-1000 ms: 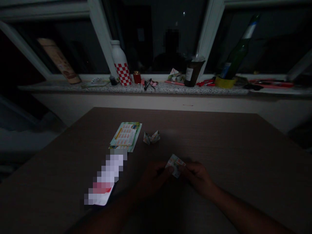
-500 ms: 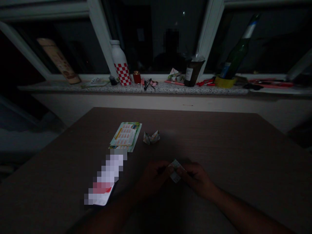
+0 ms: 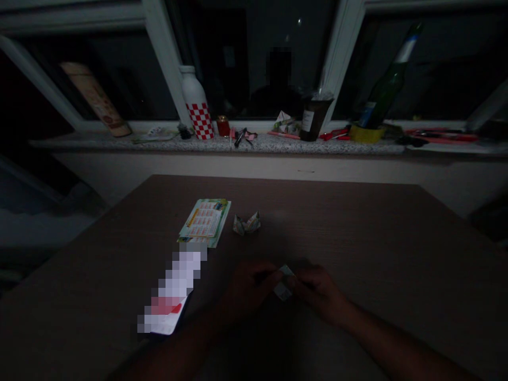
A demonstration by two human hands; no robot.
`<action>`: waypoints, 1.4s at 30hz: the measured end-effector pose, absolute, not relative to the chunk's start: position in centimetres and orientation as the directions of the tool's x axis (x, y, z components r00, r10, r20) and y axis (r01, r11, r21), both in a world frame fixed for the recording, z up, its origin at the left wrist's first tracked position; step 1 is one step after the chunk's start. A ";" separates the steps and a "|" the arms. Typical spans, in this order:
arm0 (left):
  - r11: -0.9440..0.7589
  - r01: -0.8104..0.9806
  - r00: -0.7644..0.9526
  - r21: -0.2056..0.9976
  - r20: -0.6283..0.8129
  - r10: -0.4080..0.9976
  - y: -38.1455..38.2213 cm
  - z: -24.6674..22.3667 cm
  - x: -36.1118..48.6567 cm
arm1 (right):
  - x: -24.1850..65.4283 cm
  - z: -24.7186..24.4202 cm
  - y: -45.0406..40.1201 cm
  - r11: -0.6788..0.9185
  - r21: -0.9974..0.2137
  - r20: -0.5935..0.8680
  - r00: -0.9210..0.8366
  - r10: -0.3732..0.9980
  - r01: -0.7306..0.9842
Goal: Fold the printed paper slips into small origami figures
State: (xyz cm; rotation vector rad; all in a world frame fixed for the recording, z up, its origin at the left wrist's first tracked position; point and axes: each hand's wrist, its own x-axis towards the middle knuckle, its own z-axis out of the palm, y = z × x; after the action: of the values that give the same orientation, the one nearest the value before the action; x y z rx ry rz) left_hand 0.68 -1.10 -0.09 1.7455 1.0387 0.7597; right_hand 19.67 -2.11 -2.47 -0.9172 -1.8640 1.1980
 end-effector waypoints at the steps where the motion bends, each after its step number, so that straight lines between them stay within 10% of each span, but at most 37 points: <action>1: -0.228 0.319 0.454 0.920 0.063 0.889 -1.1 0.0 0.6 | 19.7 -2.5 -2.1 0.320 -0.928 0.195 -0.484 0.853 0.190; 42: -0.221 0.341 0.374 0.914 0.084 0.924 -1.4 0.2 0.9 | 19.6 -2.4 -2.3 0.360 -0.882 0.202 -0.446 0.872 0.304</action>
State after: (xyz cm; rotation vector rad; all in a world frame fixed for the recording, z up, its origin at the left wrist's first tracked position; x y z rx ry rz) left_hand 0.90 -1.42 0.18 1.7569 1.1155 0.8352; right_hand 19.56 -2.27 -2.38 -1.0201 -1.9352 1.0520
